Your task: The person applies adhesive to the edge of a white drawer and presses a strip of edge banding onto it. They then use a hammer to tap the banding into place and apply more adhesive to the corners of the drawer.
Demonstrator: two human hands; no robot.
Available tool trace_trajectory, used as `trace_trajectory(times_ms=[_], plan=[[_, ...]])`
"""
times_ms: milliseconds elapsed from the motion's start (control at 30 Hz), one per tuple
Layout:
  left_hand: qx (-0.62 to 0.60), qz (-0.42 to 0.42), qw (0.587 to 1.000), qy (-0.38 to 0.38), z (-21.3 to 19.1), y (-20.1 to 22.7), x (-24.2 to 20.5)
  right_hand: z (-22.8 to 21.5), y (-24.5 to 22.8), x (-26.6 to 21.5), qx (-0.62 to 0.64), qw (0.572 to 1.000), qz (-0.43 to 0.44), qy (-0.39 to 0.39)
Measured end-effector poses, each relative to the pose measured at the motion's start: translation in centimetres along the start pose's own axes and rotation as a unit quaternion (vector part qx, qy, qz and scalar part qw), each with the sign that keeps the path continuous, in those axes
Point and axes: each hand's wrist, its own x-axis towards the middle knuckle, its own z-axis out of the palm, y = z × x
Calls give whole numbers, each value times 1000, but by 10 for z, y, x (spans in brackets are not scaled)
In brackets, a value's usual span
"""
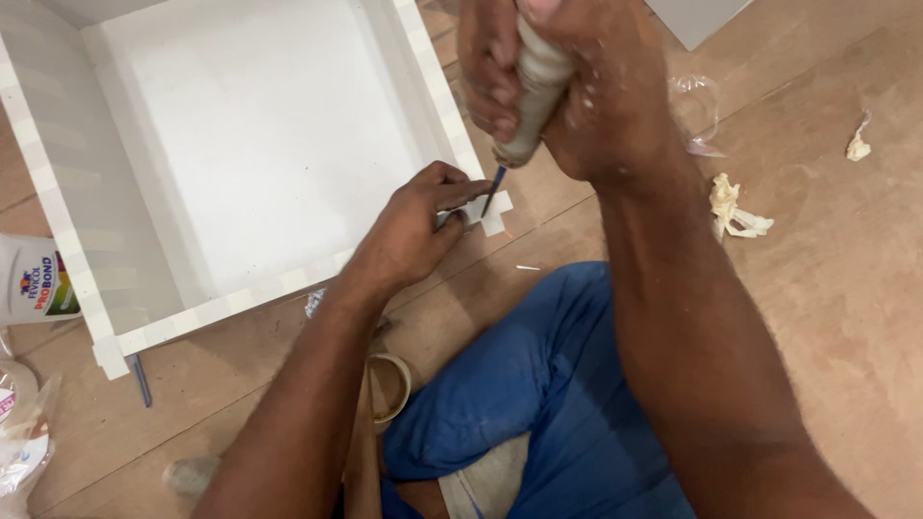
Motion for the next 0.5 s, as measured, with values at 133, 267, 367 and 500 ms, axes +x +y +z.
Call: trace_trajectory(times_ms=[133,267,367,500], plan=[[-18,-13,1000,-18,-3,-2,2,11,-7,6,-60,997,-25,-46],[-40,-16,999,-24,-5,-6,1,14,-20,-4,-109,994,10,-28],[-31,4,1000,-2,0,-13,2,10,-32,-17,-112,993,35,1],[-27,52,998,20,2,-24,2,2,-32,-25,-103,993,50,25]])
